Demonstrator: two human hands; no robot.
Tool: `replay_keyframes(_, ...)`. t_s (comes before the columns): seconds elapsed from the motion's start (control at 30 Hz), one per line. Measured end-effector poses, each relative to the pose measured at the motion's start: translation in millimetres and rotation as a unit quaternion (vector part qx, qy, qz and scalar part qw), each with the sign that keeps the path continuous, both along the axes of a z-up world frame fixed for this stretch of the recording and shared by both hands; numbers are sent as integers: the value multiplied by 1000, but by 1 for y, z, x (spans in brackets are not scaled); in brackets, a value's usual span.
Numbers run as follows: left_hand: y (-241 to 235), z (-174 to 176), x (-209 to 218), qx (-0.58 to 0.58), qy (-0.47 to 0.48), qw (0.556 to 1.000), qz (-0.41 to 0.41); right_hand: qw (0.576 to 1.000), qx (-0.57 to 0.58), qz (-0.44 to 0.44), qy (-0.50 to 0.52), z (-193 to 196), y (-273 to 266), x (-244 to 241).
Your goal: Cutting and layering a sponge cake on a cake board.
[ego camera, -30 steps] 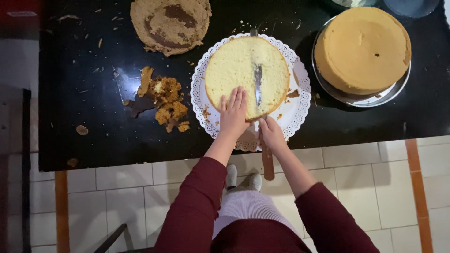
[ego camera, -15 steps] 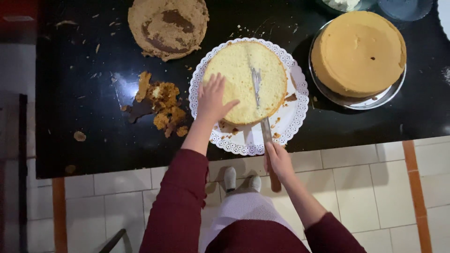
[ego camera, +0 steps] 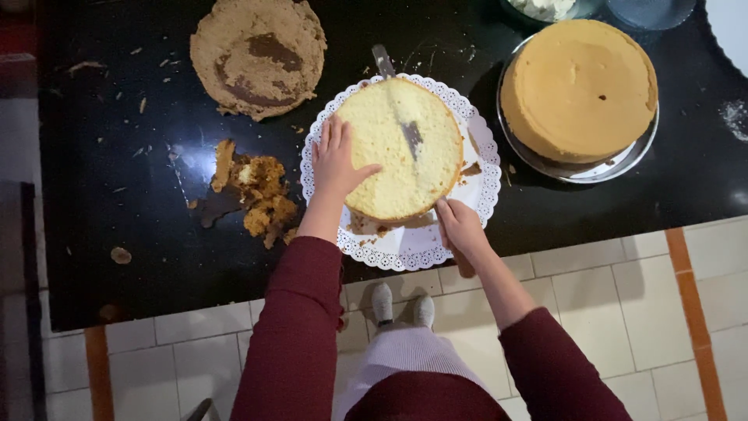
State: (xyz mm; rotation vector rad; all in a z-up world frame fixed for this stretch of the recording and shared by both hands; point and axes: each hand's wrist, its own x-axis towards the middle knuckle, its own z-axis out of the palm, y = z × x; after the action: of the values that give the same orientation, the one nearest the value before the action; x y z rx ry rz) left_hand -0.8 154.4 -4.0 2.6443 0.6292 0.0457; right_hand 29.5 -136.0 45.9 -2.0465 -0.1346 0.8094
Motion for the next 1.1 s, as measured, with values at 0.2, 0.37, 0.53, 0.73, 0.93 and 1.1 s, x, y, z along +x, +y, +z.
replay_keyframes(0.2,1,2,1,-3,23,1000,0,997,43,-21,63,-23,-54,-27)
replay_keyframes(0.37,0,1,4,-2,24,1000,-4,1000,1,16,-19,-19,-18,-6)
replay_keyframes(0.53,7,-1,-1,-11,33,999,-7,999,3,49,-12,-9,4,-1)
replay_keyframes(0.73,12,-11,-45,-56,-52,996,43,998,-6,60,14,-11,-48,-46)
replay_keyframes(0.93,-46,-14,-100,-352,-317,862,181,994,24,61,86,-4,-32,-88)
replay_keyframes(1.1,-85,1,-126,-597,-340,684,245,979,161,58,111,7,11,-69)
